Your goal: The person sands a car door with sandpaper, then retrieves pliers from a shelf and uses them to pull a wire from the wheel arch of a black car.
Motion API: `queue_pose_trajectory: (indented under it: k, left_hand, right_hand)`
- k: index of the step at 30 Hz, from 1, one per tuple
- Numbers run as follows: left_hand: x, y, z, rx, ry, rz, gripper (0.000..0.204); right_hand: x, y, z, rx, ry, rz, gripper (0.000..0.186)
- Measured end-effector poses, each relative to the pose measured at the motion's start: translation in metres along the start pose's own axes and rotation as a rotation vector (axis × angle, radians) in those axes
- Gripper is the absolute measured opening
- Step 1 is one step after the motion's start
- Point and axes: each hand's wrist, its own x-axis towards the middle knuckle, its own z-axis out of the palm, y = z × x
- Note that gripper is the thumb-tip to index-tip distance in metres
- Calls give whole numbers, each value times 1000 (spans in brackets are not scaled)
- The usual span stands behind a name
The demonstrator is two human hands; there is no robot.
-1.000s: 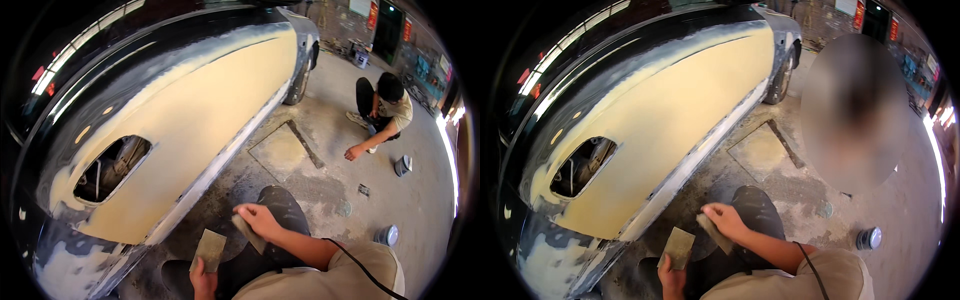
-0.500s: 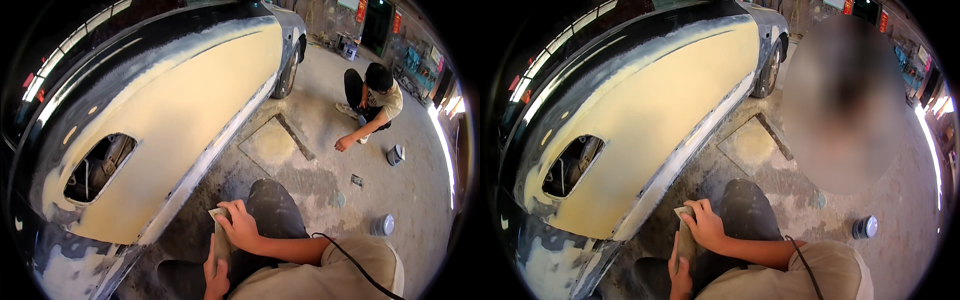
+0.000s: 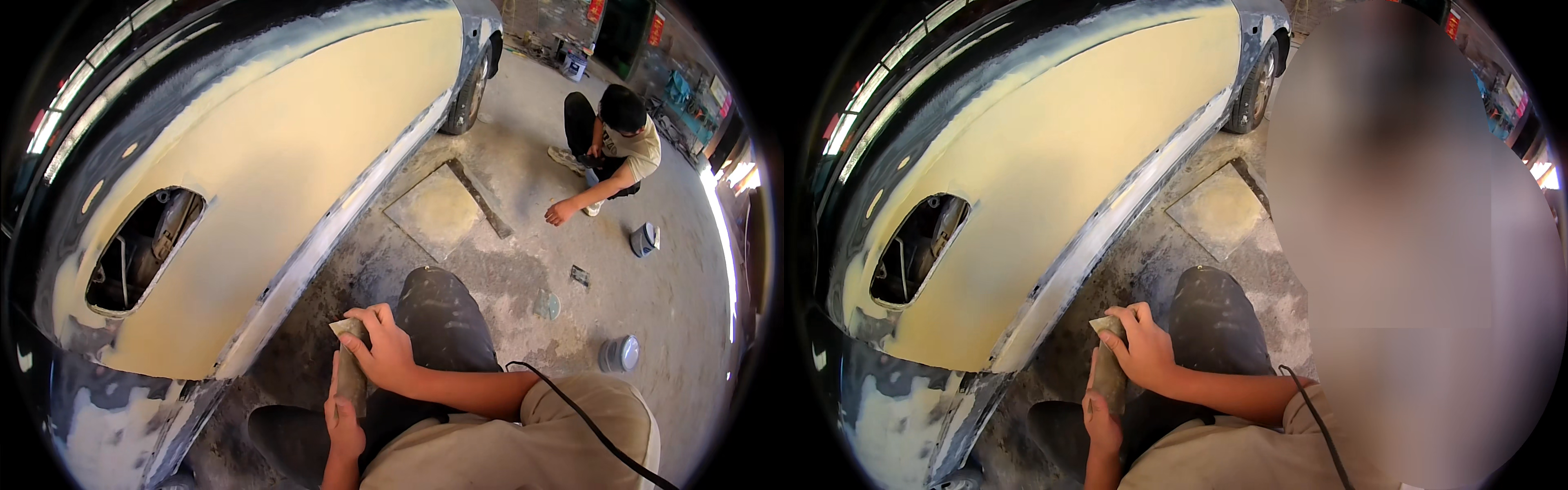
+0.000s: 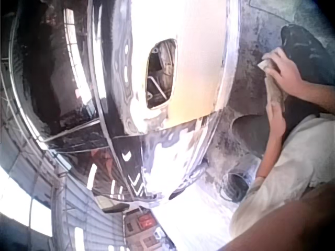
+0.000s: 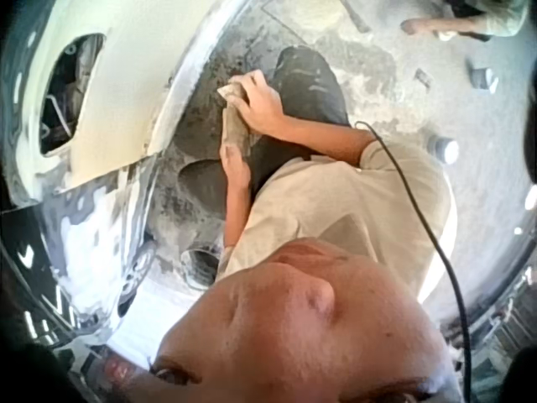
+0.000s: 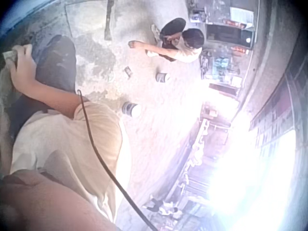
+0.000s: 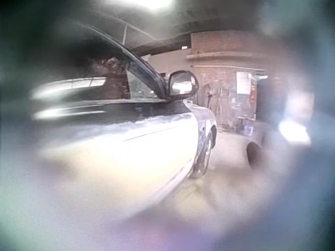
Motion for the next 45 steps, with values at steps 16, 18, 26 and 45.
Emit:
queue_pose_trajectory:
  k: [16, 18, 26, 45]
  left_hand:
    - [-1, -12, -7, 124, 204, -107, 58]
    - [-17, -37, -34, 105, 99, -226, 46]
    - [-42, -45, -31, -377, 31, -441, 55]
    - [-48, 11, -55, 460, 263, -298, 31]
  right_hand:
    - [-54, -23, 18, -46, -217, -163, 38]
    - [-49, -31, 16, -5, -289, -192, 43]
    - [-39, -14, 21, 749, -268, 29, 59]
    - [-34, -10, 25, 95, -362, -344, 53]
